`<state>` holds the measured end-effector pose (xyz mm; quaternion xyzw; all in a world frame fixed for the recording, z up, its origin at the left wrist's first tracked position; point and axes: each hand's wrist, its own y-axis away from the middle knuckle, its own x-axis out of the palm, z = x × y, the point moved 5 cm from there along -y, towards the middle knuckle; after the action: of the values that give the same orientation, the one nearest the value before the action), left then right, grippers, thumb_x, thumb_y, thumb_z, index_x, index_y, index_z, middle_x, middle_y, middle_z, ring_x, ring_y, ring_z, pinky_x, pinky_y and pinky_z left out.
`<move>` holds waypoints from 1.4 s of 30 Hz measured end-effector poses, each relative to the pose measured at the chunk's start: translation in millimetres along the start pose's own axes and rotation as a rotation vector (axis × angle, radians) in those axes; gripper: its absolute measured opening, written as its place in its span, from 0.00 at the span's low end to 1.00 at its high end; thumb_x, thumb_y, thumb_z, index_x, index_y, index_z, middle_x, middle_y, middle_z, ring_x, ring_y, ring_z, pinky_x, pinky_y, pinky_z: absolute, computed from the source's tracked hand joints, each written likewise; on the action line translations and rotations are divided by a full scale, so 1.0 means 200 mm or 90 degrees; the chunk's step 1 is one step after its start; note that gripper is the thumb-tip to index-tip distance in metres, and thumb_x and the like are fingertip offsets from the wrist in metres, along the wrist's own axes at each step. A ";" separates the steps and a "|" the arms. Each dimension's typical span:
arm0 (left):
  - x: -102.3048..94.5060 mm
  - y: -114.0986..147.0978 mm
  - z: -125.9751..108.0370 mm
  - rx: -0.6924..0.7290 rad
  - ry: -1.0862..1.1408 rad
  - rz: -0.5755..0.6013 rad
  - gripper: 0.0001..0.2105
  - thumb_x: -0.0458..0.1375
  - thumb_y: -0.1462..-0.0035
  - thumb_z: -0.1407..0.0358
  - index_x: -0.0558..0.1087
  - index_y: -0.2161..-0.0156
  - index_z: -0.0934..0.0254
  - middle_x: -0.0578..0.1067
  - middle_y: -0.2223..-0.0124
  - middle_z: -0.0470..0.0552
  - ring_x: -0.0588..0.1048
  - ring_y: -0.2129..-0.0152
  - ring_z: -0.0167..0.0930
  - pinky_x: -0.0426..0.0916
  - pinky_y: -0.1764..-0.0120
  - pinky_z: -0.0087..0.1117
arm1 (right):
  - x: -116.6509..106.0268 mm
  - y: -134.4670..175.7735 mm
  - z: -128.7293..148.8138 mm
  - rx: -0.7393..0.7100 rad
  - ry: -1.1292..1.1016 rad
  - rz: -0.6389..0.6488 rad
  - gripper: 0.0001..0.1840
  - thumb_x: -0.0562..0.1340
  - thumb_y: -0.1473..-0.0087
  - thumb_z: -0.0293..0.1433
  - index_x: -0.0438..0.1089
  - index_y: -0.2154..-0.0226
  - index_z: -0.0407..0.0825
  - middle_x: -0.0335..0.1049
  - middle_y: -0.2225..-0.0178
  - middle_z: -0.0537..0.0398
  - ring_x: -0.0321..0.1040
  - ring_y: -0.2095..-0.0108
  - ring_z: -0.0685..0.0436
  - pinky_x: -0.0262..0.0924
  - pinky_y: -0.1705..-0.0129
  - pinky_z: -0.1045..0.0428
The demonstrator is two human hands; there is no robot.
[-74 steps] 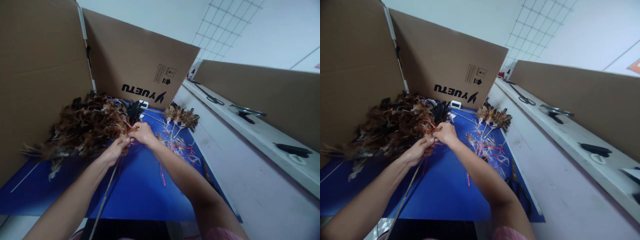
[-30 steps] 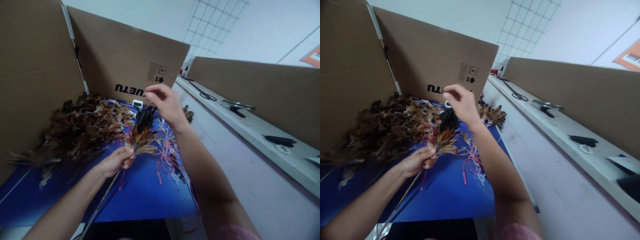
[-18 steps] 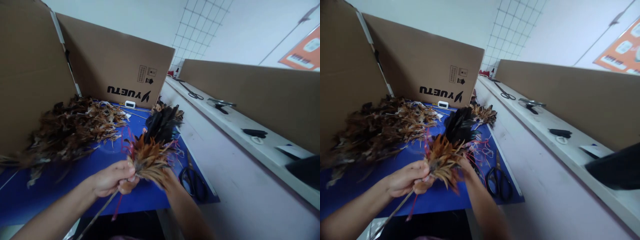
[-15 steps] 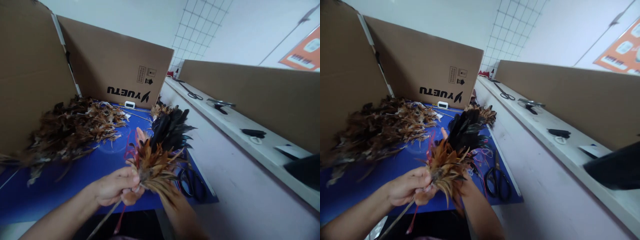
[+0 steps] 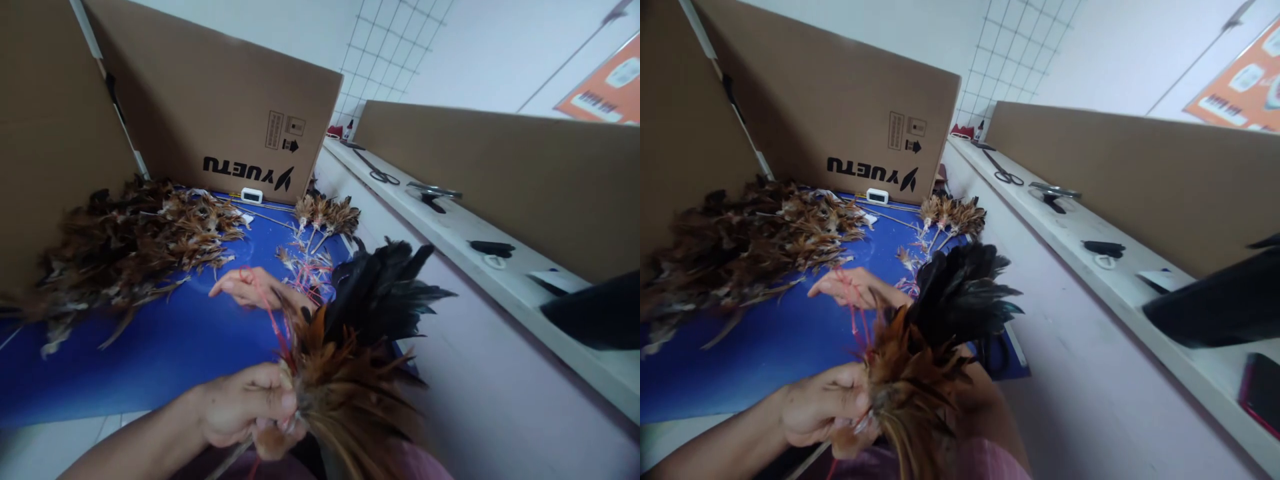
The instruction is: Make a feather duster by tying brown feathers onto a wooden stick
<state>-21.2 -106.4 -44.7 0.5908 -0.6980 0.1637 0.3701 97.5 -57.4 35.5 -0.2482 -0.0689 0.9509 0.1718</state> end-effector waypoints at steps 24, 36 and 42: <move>-0.51 0.38 -0.30 0.111 -0.366 -0.435 0.20 0.55 0.46 0.48 0.62 0.72 0.64 0.56 0.79 0.40 0.54 0.83 0.22 0.49 0.79 0.26 | -0.31 0.22 0.38 -0.345 0.592 0.087 0.08 0.58 0.42 0.32 0.73 0.65 0.50 0.68 0.74 0.55 0.65 0.73 0.49 0.55 0.72 0.53; -0.56 0.47 -0.53 0.251 -0.367 -0.579 0.18 0.60 0.50 0.52 0.64 0.74 0.66 0.58 0.78 0.41 0.55 0.83 0.21 0.49 0.81 0.23 | -0.20 0.45 0.07 -0.268 0.409 0.007 0.12 0.54 0.39 0.27 0.73 0.66 0.49 0.74 0.72 0.54 0.71 0.72 0.49 0.64 0.70 0.54; -0.63 0.53 -0.57 0.256 -0.358 -0.597 0.18 0.61 0.51 0.52 0.64 0.72 0.66 0.59 0.77 0.41 0.53 0.84 0.20 0.47 0.82 0.22 | -0.22 0.54 -0.07 -0.192 0.344 0.009 0.11 0.55 0.40 0.27 0.73 0.61 0.50 0.78 0.65 0.54 0.76 0.65 0.46 0.71 0.62 0.53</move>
<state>-81.3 84.8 -34.3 0.9163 -0.3882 -0.0513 0.0840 108.6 -173.3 19.8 -0.5154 -0.1591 0.8305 0.1387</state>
